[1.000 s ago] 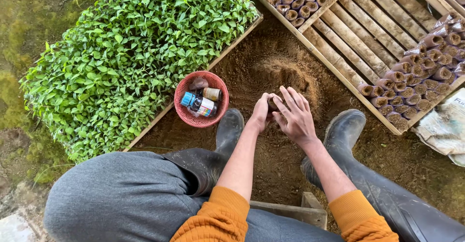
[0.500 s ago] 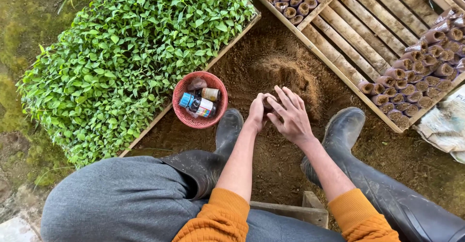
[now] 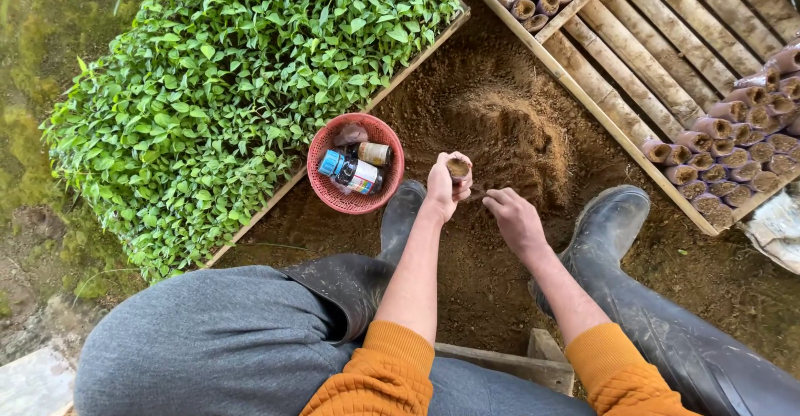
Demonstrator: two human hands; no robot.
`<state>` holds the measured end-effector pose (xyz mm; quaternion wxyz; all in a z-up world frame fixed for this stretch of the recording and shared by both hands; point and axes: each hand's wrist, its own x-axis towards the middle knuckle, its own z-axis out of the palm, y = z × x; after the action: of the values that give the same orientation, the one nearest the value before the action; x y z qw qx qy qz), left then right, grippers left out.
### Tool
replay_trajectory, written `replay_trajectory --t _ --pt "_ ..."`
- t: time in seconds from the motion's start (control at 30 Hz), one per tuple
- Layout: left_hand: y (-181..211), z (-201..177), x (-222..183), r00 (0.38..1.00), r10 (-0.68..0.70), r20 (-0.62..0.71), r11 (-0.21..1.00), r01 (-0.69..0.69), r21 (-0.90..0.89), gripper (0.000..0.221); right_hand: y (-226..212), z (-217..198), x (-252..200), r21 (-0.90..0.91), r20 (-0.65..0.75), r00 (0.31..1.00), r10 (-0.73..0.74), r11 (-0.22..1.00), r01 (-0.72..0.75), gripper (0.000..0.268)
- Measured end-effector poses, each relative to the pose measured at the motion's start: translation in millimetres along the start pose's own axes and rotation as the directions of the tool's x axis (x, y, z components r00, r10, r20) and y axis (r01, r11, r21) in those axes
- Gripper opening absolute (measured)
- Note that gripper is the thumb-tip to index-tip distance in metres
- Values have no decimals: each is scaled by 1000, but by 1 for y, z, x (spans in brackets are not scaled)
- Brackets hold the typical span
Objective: Prepare individual soil plugs for seedlings by poking holes with a stick and molding soil around them.
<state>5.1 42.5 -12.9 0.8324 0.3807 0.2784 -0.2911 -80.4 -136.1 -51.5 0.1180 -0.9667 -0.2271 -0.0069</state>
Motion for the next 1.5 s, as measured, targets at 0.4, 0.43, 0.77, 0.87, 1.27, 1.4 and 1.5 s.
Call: replay_trajectory --t 0.4,0.43,0.77,0.87,1.27,1.4,1.5 --pt "-3 27 -14 998 -59 -5 995 59 75 27 -47 -129 75 604 -461 849 260 792 86 19" --pt "4 37 -23 998 -57 2 995 57 78 27 -45 -131 71 600 -466 846 259 795 87 19" --pt "-11 31 -4 987 -51 -151 996 61 67 27 -33 -116 52 115 -372 928 -13 992 60 53" --pt "-8 35 -10 985 -45 -166 993 62 98 29 -32 -109 49 70 -372 928 -19 996 48 51" --pt "-19 24 9 986 -29 -167 985 56 161 30 -27 -104 48 -40 -354 934 -43 999 31 42" --pt "-7 37 -11 986 -14 -165 985 41 167 31 -26 -99 46 -63 -342 938 -61 997 42 42" --pt "-8 39 -14 981 -30 -190 987 59 153 32 -25 -96 45 -85 -339 939 -56 996 28 38"
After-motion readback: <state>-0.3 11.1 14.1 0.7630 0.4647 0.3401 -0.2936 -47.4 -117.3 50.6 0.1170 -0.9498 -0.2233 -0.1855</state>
